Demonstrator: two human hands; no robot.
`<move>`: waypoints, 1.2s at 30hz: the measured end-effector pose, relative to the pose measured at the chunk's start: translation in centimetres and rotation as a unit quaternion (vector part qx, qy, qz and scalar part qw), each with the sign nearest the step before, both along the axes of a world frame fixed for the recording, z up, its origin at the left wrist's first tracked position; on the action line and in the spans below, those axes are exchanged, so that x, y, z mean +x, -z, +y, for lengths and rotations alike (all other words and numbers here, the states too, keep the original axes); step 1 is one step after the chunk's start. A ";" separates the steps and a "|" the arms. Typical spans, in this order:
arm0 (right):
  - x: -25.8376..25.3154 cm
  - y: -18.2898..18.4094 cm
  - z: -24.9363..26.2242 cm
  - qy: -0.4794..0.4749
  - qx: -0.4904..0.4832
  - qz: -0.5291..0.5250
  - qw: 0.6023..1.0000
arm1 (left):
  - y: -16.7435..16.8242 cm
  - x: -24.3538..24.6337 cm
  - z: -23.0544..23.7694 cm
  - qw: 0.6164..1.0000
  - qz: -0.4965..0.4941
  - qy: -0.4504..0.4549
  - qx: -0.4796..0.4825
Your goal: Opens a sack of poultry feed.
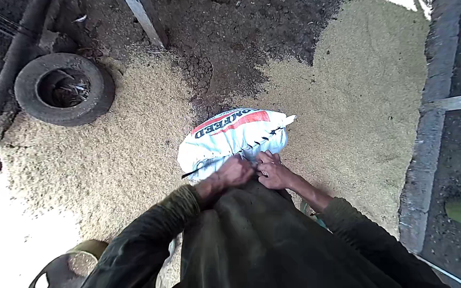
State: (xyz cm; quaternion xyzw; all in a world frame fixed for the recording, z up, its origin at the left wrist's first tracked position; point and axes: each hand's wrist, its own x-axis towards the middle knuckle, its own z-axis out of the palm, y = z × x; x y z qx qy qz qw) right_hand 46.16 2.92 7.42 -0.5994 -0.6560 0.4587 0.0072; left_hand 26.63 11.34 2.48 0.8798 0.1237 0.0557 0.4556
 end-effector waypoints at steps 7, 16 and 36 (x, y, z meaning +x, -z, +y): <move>-1.6 -2.0 -2.2 0.037 0.099 0.043 0.993 | 3.0 -3.4 2.2 0.994 -0.079 0.075 0.008; -3.4 -1.6 -2.5 0.066 0.059 0.014 0.996 | -3.8 -1.9 -0.7 0.985 -0.167 0.049 -0.006; -1.7 7.2 4.0 0.260 -0.050 -0.068 0.962 | -12.0 -7.9 1.8 0.985 -0.149 0.086 -0.031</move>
